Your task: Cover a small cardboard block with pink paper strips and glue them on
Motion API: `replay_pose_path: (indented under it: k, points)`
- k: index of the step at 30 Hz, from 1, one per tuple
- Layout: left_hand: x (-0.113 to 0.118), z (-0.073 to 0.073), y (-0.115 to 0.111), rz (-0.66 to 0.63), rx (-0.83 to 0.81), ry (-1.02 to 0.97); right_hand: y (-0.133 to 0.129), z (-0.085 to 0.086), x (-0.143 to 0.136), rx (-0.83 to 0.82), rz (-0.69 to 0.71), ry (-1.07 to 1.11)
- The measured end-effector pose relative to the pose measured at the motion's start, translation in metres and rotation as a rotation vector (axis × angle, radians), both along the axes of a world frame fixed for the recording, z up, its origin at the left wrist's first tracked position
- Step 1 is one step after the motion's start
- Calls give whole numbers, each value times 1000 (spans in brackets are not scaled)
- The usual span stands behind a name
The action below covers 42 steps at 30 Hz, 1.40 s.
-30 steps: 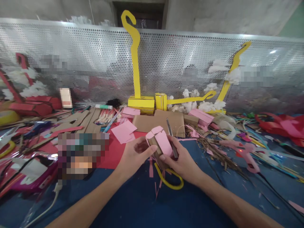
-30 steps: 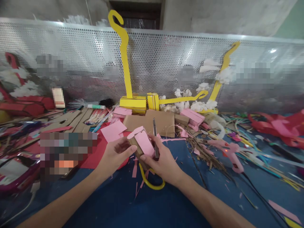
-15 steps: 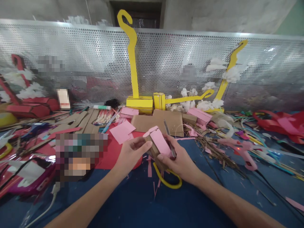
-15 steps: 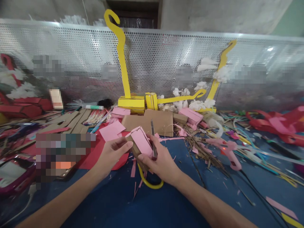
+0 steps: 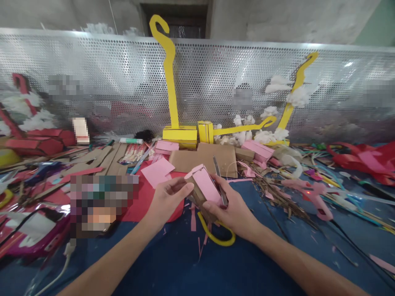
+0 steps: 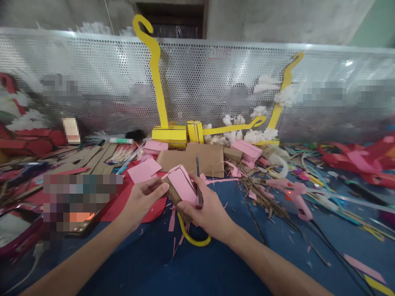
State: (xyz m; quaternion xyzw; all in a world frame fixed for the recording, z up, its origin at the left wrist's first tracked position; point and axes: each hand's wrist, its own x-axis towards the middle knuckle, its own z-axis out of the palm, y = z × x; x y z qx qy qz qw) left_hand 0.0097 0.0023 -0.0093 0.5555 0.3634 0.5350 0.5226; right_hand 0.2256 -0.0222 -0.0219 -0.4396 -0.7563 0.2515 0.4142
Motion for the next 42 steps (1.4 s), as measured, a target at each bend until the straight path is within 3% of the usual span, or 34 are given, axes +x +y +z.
replay_pose_path:
  k: [9,20,27,42]
  points:
    - [5,-12,-5,-204,-13,67,2,-3,-1,45,9,100]
    - [1,-13,0,-133,-5,53,0,-3,-1,23,14,149]
    - [7,-16,-7,-243,0,99,0,-3,-3,13,6,205]
    - [9,-21,-5,-322,16,95,0,-4,-4,-12,32,235]
